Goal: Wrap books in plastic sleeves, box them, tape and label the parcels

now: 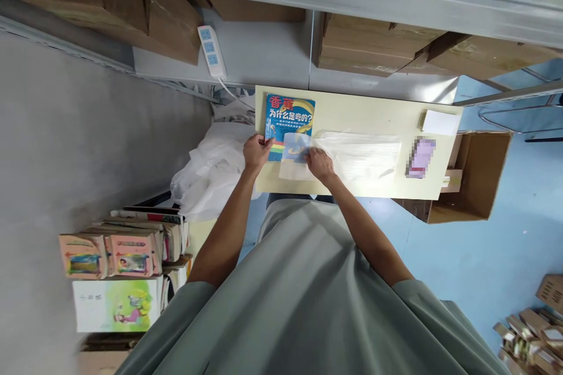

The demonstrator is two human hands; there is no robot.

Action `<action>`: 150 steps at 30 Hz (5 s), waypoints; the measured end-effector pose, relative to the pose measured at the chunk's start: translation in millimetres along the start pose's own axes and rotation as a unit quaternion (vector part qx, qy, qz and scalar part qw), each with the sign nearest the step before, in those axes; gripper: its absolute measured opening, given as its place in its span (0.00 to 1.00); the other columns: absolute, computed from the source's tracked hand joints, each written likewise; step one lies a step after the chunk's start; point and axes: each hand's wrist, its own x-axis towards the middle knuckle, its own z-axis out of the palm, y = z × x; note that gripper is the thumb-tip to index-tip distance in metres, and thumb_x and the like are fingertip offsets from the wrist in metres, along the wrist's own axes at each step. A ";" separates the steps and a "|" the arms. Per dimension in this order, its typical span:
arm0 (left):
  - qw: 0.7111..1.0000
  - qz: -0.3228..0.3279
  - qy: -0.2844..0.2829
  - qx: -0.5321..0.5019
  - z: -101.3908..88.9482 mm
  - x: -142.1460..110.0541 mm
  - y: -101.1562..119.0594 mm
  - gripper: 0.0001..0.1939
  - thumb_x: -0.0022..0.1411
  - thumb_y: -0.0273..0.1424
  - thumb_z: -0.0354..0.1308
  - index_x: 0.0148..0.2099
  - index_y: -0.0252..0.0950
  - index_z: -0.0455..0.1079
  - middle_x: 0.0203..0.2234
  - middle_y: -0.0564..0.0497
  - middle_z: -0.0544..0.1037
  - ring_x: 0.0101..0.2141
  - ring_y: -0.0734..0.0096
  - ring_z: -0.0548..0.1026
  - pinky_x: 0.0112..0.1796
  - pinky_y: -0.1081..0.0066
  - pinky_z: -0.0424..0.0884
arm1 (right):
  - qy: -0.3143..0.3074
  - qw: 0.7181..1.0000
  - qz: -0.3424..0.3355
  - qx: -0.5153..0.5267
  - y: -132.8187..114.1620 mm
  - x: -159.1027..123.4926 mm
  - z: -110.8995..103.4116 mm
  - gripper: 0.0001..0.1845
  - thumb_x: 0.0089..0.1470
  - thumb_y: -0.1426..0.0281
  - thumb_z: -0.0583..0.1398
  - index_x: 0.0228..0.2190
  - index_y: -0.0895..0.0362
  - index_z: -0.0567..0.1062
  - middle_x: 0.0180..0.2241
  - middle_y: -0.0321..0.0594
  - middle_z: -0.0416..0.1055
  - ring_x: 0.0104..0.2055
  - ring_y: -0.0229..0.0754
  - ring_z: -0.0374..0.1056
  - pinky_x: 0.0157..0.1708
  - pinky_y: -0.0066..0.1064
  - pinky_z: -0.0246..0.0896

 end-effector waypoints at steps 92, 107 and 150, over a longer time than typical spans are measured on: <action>0.987 0.061 -0.044 0.143 211.8 -185.8 147.1 0.28 0.63 0.32 0.77 0.60 0.35 0.68 0.63 0.31 0.70 0.65 0.39 0.70 0.61 0.50 0.71 | 0.215 0.933 0.192 0.215 199.4 -39.8 -93.3 0.20 0.70 0.56 0.63 0.56 0.55 0.75 0.55 0.53 0.83 0.56 0.57 0.78 0.60 0.51 0.73; 0.970 0.141 -0.126 0.154 204.5 -225.5 173.1 0.25 0.72 0.46 0.68 0.56 0.30 0.77 0.55 0.29 0.78 0.57 0.36 0.78 0.60 0.50 0.72 | 0.210 0.952 0.153 0.165 172.1 -22.8 -119.4 0.16 0.65 0.61 0.61 0.51 0.52 0.72 0.42 0.50 0.86 0.50 0.60 0.82 0.57 0.50 0.74; 0.950 -0.174 0.076 -0.248 147.0 -174.2 -4.6 0.15 0.69 0.42 0.65 0.32 0.41 0.73 0.33 0.38 0.85 0.48 0.42 0.85 0.50 0.54 0.76 | -0.066 0.892 -0.353 -0.273 -32.4 119.1 -73.2 0.19 0.77 0.67 0.54 0.53 0.62 0.82 0.66 0.59 0.73 0.72 0.64 0.66 0.74 0.64 0.62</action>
